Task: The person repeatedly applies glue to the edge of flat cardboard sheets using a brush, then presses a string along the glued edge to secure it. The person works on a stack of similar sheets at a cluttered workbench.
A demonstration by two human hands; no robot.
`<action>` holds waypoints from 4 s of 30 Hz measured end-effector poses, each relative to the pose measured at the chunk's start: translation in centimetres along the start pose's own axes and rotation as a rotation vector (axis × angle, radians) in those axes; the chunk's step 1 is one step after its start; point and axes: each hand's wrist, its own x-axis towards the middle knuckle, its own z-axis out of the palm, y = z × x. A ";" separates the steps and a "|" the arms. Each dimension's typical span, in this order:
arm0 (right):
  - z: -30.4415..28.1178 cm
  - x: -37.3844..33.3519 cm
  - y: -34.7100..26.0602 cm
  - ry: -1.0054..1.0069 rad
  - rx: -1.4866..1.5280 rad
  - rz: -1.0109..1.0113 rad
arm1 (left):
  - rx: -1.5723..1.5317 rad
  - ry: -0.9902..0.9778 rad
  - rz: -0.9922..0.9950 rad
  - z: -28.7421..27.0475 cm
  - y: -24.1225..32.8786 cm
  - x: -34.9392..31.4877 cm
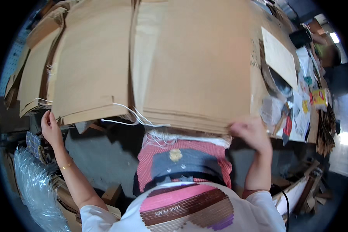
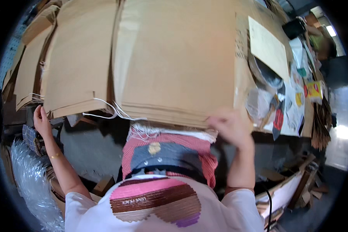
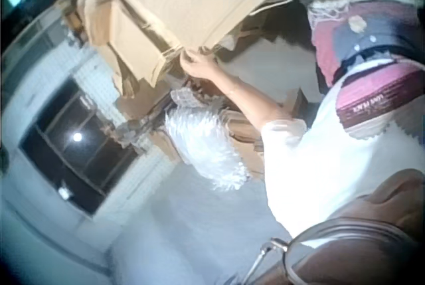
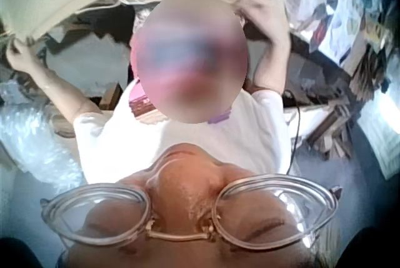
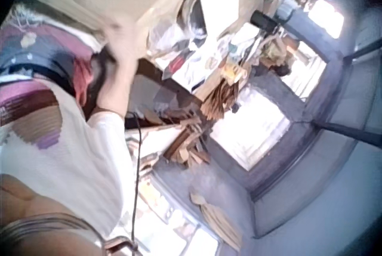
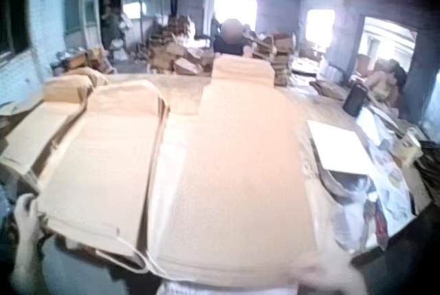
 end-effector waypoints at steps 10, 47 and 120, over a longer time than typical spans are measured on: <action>-9.0 -6.8 10.5 0.654 -0.905 0.115 | -0.369 -1.262 0.800 7.6 23.8 -20.1; 2.4 4.0 -1.9 0.605 -0.420 -0.022 | 0.045 -0.846 0.714 8.9 28.3 -15.0; -1.8 1.2 8.9 0.282 0.828 0.105 | -0.392 -0.876 0.752 11.7 28.1 -11.7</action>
